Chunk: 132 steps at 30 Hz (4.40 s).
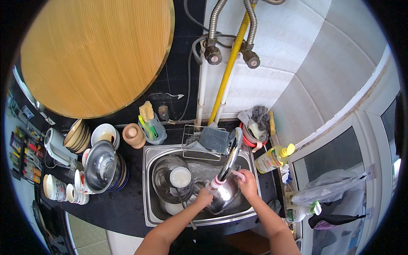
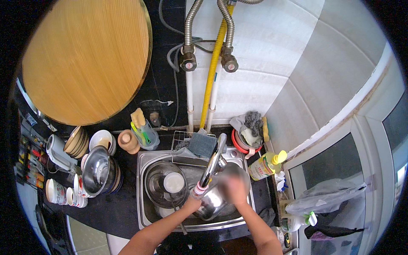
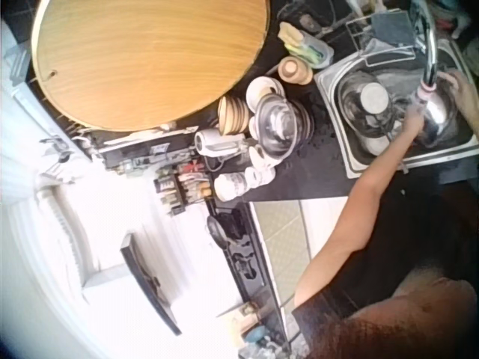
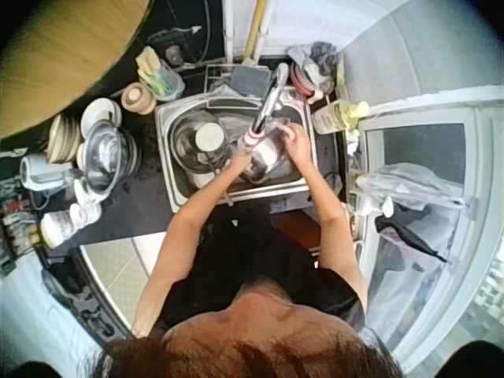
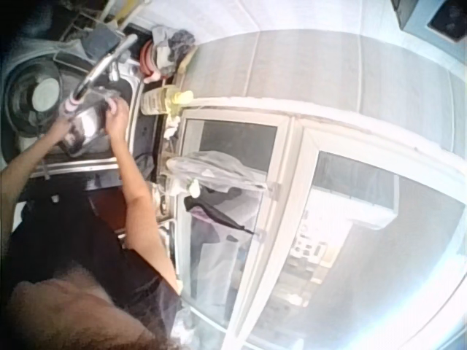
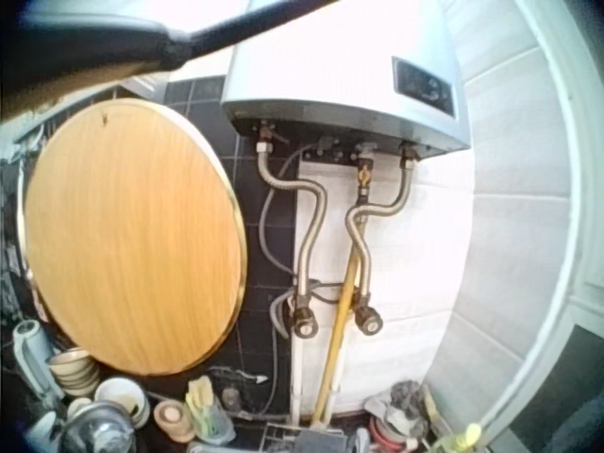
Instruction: The person washes a metal bowl and a metal ladle in a kitchen sink using a pink sponge and running water. They scrub the items thoroughly and rinse them before placing them in a drying rack next to the sink.
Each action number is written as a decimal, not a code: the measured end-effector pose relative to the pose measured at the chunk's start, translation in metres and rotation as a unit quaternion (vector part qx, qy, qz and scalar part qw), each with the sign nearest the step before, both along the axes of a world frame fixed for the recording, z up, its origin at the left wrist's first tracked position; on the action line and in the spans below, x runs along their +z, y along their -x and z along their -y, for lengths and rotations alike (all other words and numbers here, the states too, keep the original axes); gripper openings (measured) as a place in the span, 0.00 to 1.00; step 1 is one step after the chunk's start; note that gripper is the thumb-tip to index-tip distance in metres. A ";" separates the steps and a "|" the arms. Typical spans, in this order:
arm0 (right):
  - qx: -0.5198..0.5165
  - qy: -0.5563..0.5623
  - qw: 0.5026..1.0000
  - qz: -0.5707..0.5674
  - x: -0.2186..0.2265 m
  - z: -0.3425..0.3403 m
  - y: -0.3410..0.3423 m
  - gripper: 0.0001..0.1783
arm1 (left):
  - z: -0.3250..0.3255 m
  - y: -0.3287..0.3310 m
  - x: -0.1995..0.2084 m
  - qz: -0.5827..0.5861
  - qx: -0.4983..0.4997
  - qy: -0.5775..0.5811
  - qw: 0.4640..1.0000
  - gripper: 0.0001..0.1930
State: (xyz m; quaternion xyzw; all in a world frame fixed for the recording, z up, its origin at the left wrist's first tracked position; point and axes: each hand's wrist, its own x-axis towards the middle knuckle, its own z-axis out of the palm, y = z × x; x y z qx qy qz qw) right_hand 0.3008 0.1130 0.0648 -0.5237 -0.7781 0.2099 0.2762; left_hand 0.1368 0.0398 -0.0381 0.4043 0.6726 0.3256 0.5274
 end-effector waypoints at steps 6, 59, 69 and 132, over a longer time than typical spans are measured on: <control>0.098 -0.052 0.993 -0.040 -0.020 0.033 0.028 0.16 | 0.005 0.028 -0.005 0.294 0.119 0.025 0.948 0.13; -0.089 0.025 0.989 -0.119 -0.050 0.036 0.014 0.10 | 0.002 0.060 0.056 0.349 0.424 0.044 0.834 0.24; 0.099 -0.181 0.978 -0.034 0.030 -0.068 0.075 0.16 | 0.015 0.074 0.038 0.355 0.360 0.053 0.861 0.29; -0.085 0.223 0.925 -0.296 -0.140 0.056 0.020 0.34 | 0.034 0.098 0.050 0.521 0.339 -0.004 0.783 0.18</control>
